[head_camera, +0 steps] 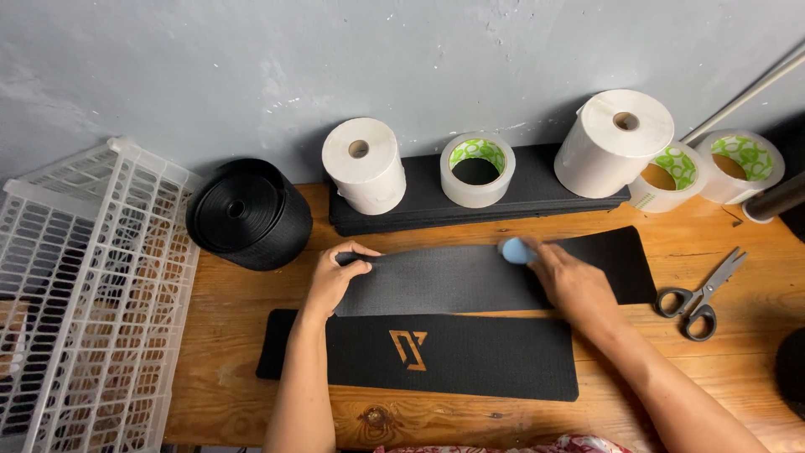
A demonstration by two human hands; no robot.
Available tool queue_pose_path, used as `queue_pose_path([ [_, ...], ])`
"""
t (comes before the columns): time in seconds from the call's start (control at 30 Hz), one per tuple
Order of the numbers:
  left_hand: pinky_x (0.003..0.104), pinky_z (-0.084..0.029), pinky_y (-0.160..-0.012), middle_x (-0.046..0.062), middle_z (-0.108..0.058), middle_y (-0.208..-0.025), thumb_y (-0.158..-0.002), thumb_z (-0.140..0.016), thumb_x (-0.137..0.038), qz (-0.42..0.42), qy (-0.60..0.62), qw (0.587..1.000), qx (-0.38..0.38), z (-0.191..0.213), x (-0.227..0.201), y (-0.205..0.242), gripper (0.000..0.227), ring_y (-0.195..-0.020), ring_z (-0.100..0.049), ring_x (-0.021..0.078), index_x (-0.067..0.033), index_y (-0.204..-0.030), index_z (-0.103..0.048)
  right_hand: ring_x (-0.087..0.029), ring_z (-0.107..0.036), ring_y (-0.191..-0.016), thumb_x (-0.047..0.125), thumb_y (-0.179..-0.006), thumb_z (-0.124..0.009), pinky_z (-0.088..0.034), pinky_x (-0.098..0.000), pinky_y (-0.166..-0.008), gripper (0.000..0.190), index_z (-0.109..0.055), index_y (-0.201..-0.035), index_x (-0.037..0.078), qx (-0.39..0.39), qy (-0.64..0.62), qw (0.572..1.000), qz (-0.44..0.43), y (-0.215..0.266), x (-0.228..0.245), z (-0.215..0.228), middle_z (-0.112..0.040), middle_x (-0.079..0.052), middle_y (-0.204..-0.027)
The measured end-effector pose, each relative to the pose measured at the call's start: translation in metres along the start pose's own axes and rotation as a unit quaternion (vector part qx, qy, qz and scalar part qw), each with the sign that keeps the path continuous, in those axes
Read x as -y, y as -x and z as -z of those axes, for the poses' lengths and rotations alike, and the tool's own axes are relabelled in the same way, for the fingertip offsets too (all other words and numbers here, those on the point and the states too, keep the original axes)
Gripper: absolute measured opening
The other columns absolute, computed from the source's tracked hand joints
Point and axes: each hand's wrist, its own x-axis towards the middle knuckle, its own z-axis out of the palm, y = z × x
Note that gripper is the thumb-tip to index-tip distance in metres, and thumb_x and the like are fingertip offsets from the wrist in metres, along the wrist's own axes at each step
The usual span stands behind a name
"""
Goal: Cleaning a strip of black material using a liquid applicator and then folding it.
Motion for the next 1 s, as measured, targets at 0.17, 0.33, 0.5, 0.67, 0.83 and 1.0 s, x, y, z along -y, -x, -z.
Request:
queue_pose_path([
  [0.17, 0.026, -0.044, -0.076, 0.005, -0.063, -0.071, -0.066, -0.072, -0.002, -0.003, -0.009, 1.0, 0.0, 0.001, 0.002, -0.004, 0.027, -0.077, -0.051, 0.0127, -0.0038, -0.09, -0.083, -0.024, -0.077, -0.091, 0.035, -0.101, -0.058, -0.063, -0.0387, -0.074, 0.04, -0.059, -0.141, 0.028, -0.009, 0.027, 0.999, -0.028, -0.002, -0.021, 0.008, -0.074, -0.001, -0.108],
  [0.33, 0.03, -0.046, -0.079, 0.009, -0.069, -0.076, -0.066, -0.072, 0.0, 0.01, -0.002, 1.0, -0.011, 0.004, 0.003, -0.002, 0.027, -0.08, -0.054, 0.0152, -0.0023, -0.091, -0.082, -0.025, -0.077, -0.093, 0.035, -0.1, -0.058, -0.063, -0.0383, -0.074, 0.038, -0.062, -0.137, 0.028, 0.001, -0.018, 1.0, -0.003, 0.001, -0.007, 0.001, -0.075, -0.003, -0.106],
  [0.5, 0.03, -0.047, -0.075, 0.009, -0.069, -0.074, -0.067, -0.075, 0.0, 0.03, -0.015, 0.999, -0.032, 0.011, -0.013, 0.0, 0.025, -0.075, -0.056, 0.0157, -0.0056, -0.09, -0.084, -0.02, -0.077, -0.093, 0.032, -0.101, -0.061, -0.063, -0.0331, -0.074, 0.037, -0.064, -0.136, 0.023, -0.044, 0.027, 0.999, -0.006, -0.002, -0.028, 0.008, -0.074, -0.001, -0.106],
  [0.67, 0.031, -0.049, -0.07, 0.011, -0.068, -0.073, -0.071, -0.074, 0.0, 0.051, -0.031, 0.998, -0.035, 0.012, -0.016, -0.001, 0.023, -0.075, -0.058, 0.0164, -0.0058, -0.092, -0.083, -0.032, -0.077, -0.09, 0.025, -0.095, -0.063, -0.063, -0.0434, -0.073, 0.038, -0.065, -0.133, 0.022, -0.006, -0.083, 0.996, 0.015, -0.001, 0.003, 0.023, -0.077, -0.01, -0.101],
  [0.83, 0.029, -0.052, -0.089, 0.01, -0.079, -0.1, -0.08, -0.067, 0.0, 0.086, -0.057, 0.994, -0.034, 0.019, -0.012, -0.001, 0.018, -0.096, -0.07, 0.0202, -0.0014, -0.093, -0.08, -0.03, -0.077, -0.08, 0.03, -0.101, -0.057, -0.056, -0.0446, -0.049, 0.045, -0.055, -0.144, 0.016, 0.044, -0.079, 0.996, 0.025, -0.005, -0.046, 0.017, -0.071, -0.007, -0.128],
  [1.0, 0.028, -0.05, -0.091, 0.009, -0.078, -0.099, -0.08, -0.067, 0.001, 0.077, -0.059, 0.994, -0.042, 0.02, -0.011, -0.001, 0.017, -0.097, -0.069, 0.0195, -0.0019, -0.092, -0.079, -0.041, -0.07, -0.076, 0.026, -0.105, -0.048, -0.048, -0.0525, -0.051, 0.045, -0.043, -0.148, 0.018, 0.103, -0.014, 0.987, -0.123, -0.005, -0.084, 0.016, -0.07, -0.015, -0.108],
])
